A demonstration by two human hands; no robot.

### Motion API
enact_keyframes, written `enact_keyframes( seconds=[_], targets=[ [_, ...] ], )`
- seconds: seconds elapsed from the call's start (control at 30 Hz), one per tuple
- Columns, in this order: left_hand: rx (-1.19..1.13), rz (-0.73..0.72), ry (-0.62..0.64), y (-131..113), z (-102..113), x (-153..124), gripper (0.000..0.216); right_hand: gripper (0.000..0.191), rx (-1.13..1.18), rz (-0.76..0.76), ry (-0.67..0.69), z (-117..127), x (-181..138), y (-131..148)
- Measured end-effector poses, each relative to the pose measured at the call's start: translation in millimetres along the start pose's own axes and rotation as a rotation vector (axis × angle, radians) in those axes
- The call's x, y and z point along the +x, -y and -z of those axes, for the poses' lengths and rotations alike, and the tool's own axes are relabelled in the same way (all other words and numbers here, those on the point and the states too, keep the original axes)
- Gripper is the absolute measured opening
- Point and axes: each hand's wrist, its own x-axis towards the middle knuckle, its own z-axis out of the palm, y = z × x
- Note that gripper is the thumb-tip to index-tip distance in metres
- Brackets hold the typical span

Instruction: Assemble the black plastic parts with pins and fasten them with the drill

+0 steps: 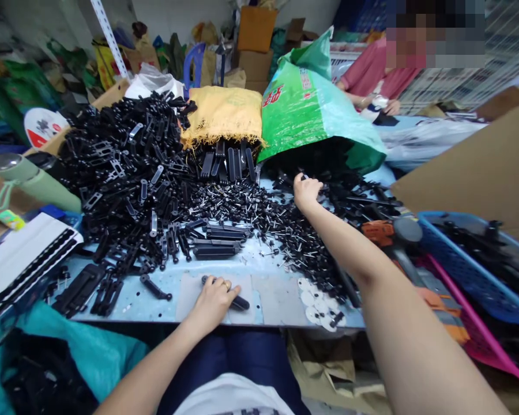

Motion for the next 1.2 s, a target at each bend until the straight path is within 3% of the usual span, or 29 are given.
enact_keyframes(
  seconds=[0.2,0.3,0.4,0.53,0.7,0.77,0.97,1.1,1.2],
  targets=[
    [0.061,0.058,-0.056,-14,9,-3,0.041,0.039,-0.196,0.101,-0.018,35,-87,-55],
    [0.104,0.154,-0.072,-22,7,-3,0.041,0.025,-0.248,0.067,0.106,56,-113,-73],
    [0.122,0.208,-0.066,-25,0,-2,0.035,0.021,-0.244,0.149,0.161,75,-140,-81],
    [0.000,0.087,-0.053,-21,-5,2,0.032,0.033,-0.144,0.444,0.144,77,-200,-70],
    [-0.111,0.033,-0.034,-14,-2,2,0.027,0.039,0.087,1.017,0.265,42,-281,-42],
    [-0.128,0.022,-0.025,-14,1,2,0.027,0.041,0.138,1.112,0.238,26,-298,-35],
    [-0.155,0.022,-0.020,-19,8,2,0.034,0.039,0.103,1.026,0.225,1,-309,-25],
    [-0.196,0.033,-0.062,-18,8,-1,0.066,0.040,0.096,0.950,0.121,7,-318,-20],
    [-0.246,0.034,-0.167,-14,5,-4,0.065,0.036,0.088,0.912,0.063,20,-325,-16]
  ],
)
